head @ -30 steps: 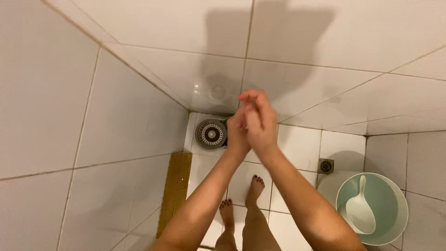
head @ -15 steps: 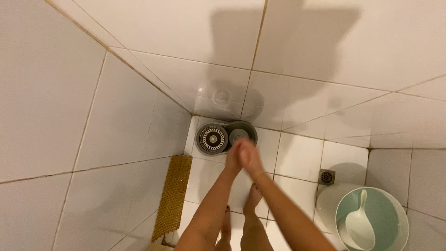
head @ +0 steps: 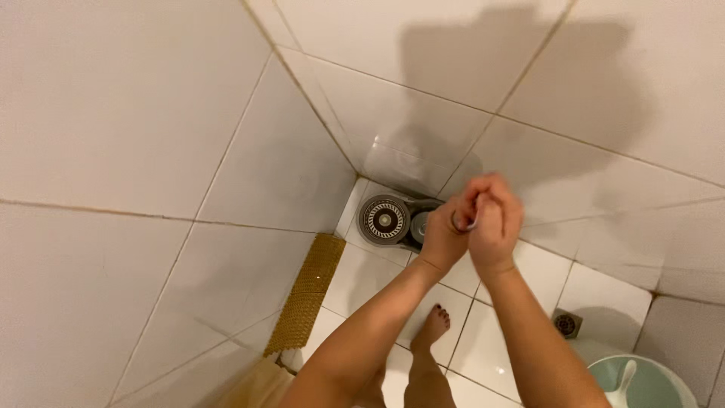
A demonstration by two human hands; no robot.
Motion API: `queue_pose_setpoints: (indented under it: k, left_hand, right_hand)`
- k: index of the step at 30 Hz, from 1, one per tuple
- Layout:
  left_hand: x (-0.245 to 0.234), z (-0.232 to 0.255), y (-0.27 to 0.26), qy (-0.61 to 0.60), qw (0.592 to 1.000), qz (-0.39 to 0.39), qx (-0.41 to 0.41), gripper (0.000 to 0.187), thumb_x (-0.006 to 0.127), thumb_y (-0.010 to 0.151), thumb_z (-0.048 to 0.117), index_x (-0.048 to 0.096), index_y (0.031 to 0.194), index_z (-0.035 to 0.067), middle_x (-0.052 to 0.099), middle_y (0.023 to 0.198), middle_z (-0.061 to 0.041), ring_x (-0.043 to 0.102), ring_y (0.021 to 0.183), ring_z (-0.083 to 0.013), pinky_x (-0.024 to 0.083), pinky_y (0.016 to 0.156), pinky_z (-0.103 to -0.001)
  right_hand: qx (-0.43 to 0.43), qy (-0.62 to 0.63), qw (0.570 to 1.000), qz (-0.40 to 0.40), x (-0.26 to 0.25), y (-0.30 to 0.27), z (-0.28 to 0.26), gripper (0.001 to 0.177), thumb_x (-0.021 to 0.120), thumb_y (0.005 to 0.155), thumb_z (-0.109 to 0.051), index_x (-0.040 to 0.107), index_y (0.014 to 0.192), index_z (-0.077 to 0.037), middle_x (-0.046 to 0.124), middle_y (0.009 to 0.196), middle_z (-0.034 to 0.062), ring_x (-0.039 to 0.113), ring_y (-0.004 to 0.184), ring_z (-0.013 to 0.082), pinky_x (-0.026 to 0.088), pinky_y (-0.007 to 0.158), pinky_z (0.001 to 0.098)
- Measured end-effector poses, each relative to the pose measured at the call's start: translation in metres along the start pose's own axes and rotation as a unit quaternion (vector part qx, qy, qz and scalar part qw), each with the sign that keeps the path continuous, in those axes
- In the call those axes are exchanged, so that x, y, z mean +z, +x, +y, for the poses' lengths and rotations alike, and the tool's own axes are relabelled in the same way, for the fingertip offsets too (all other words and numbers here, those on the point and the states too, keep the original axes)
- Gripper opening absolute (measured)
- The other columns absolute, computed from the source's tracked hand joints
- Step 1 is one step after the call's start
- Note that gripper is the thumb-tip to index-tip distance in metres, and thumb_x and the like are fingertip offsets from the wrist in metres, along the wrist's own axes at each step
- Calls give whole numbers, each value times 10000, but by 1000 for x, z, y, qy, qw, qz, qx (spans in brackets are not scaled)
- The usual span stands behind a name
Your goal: The person cleans the bathroom walls and floor using a long-handled mop, repeatedly scrubbing the surfaces and rinsing the mop in a bucket of water.
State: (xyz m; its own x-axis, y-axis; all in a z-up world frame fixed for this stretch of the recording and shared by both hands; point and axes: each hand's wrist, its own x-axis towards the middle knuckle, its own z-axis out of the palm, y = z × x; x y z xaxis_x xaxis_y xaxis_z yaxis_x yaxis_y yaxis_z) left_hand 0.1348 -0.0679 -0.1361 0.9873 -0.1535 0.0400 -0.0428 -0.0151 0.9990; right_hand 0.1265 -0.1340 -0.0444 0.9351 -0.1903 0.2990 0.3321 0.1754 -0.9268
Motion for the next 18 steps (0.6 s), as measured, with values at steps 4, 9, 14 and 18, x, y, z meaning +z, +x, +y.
queue_pose_setpoints:
  k: [4, 9, 14, 18]
  left_hand:
    - [8, -56, 13, 47, 998, 49, -11, 73, 680, 944, 42, 609, 958, 55, 662, 799, -58, 545, 744, -113, 493, 687, -267]
    - [10, -127, 5, 90, 996, 28, 7, 379, 676, 899, 100, 578, 1265, 115, 701, 859, -71, 634, 767, -111, 511, 681, -272]
    - [5, -225, -38, 71, 997, -15, 26, 111, 667, 1017, 145, 574, 1048, 92, 681, 899, -152, 676, 859, -288, 583, 752, -378]
    - [-10, -217, -68, 74, 997, -18, 11, 179, 578, 1011, 151, 618, 1182, 114, 715, 951, -88, 679, 855, -195, 550, 797, -343]
  right_hand:
    - [38, 1, 999, 1, -11, 3, 46, 229, 392, 1072, -121, 551, 936, -27, 492, 734, 22, 469, 603, 103, 383, 549, 241]
    - [-16, -130, 991, -29, -25, -13, 103, 216, 395, 986, -79, 577, 891, -13, 532, 739, 40, 467, 602, 110, 405, 542, 249]
    - [39, -94, 993, -59, -42, -75, 149, 202, 382, 966, -63, 568, 930, 8, 536, 696, 45, 500, 629, 129, 426, 593, 262]
    - [58, -191, 977, -67, -40, -112, 158, 223, 389, 938, -75, 600, 947, -6, 603, 754, 38, 519, 647, 125, 448, 607, 268]
